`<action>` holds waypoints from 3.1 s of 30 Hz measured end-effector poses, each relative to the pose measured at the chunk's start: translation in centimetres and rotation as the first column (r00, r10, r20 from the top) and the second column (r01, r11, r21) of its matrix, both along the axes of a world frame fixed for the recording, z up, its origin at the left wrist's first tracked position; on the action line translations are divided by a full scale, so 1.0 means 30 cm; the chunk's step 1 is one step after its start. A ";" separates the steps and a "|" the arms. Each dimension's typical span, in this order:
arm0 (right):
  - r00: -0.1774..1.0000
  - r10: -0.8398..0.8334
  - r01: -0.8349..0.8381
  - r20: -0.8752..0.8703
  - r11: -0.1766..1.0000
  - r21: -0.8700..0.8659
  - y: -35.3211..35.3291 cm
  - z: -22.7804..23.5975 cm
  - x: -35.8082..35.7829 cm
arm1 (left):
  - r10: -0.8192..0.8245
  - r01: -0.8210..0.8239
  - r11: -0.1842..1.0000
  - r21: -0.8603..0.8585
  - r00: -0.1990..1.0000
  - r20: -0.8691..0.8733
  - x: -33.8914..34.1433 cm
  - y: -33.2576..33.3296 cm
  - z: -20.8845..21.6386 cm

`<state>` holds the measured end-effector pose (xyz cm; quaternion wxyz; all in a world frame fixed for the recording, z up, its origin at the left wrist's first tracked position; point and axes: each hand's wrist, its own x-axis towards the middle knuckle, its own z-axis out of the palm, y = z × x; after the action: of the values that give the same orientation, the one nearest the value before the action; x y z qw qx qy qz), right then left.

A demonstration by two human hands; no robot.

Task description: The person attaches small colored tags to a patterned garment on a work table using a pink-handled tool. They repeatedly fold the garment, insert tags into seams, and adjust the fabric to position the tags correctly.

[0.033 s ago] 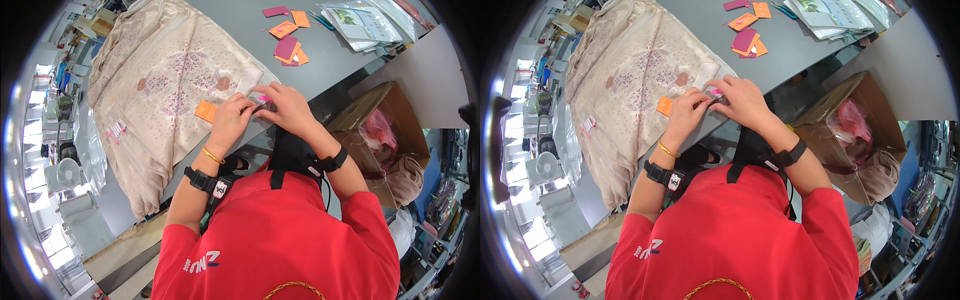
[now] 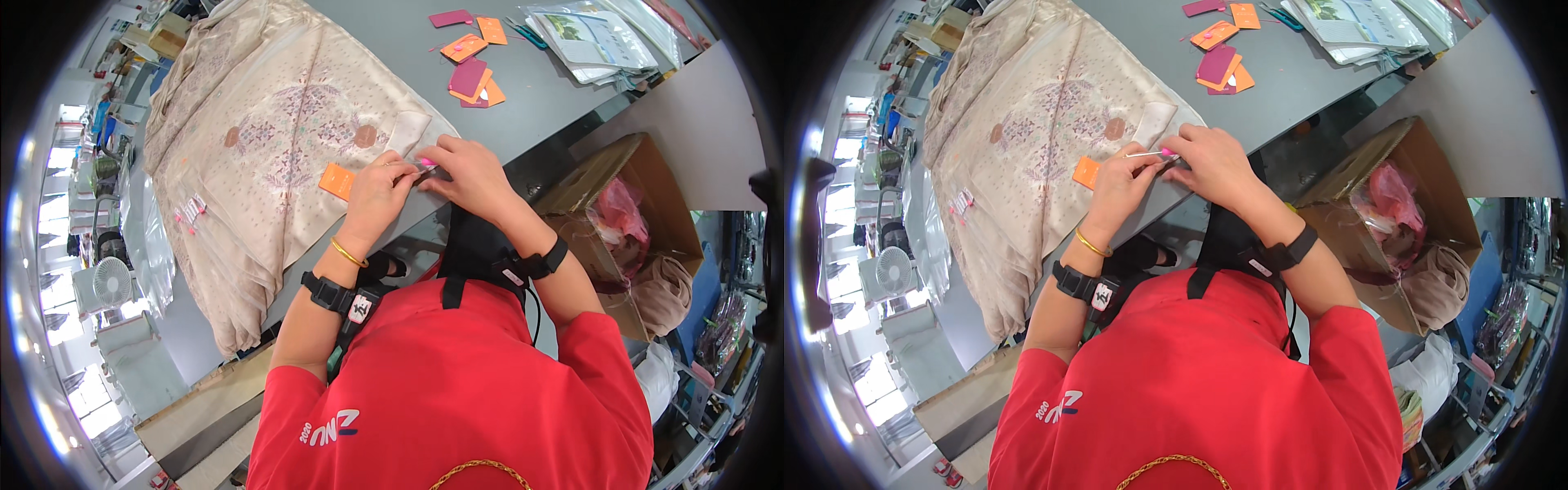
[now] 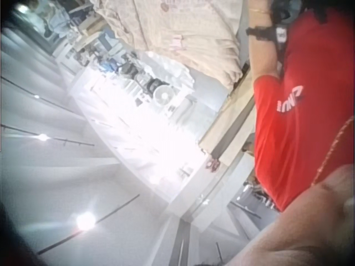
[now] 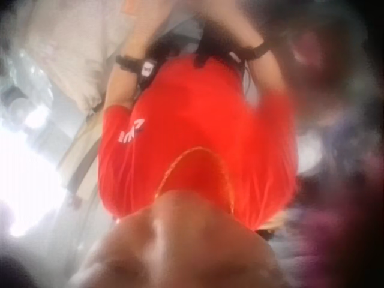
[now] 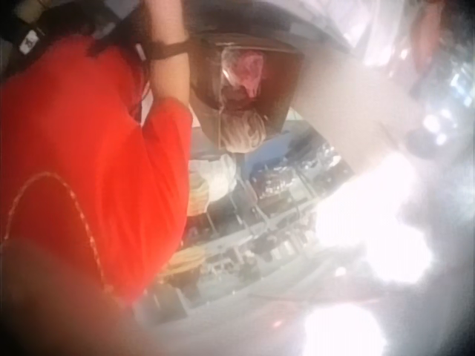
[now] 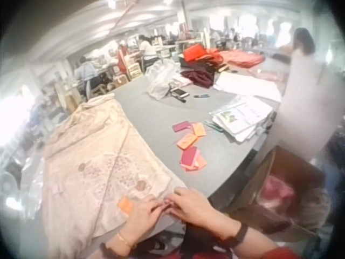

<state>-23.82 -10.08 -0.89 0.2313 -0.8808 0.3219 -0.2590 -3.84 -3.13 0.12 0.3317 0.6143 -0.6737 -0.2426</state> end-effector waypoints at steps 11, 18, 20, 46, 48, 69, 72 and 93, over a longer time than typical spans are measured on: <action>0.779 -0.252 -0.322 0.575 0.627 0.710 0.015 0.022 -0.047 | 0.060 -0.059 0.997 -0.043 0.998 0.005 0.034 0.086 0.023; 0.670 -0.437 -0.562 0.600 0.231 0.794 0.007 -0.021 0.019 | 0.274 -0.028 0.895 0.445 0.822 -0.500 0.092 0.138 0.044; 0.796 -0.277 -0.402 0.539 0.423 0.812 0.026 -0.022 0.032 | 0.269 0.027 0.895 0.445 0.765 -0.586 0.109 0.153 0.042; 0.972 0.094 -0.188 0.216 0.860 0.475 0.081 -0.010 0.095 | 0.229 -0.108 0.950 0.293 0.878 -0.420 0.074 0.140 0.000; 0.934 0.039 -0.272 0.354 0.720 0.638 0.070 -0.014 0.093 | 0.277 -0.069 0.923 0.380 0.804 -0.526 0.076 0.141 0.006; 0.936 -0.345 0.346 -0.075 0.938 -0.004 -0.709 0.088 0.027 | -0.168 0.212 0.977 -0.007 0.796 0.581 0.106 0.061 0.261; 0.884 -0.394 0.373 -0.252 0.919 -0.129 -0.904 0.083 0.022 | -0.121 0.260 0.959 -0.117 0.742 0.659 0.114 -0.023 0.277; 0.941 -0.323 0.312 -0.098 0.944 -0.108 -0.859 0.020 -0.221 | -0.099 0.207 0.955 -0.214 0.898 0.430 -0.144 -0.269 0.042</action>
<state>-30.44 -35.84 -0.29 0.1274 -0.8403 0.4605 -0.2562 -8.16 -11.21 1.37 0.2370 0.5487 -0.8005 -0.0440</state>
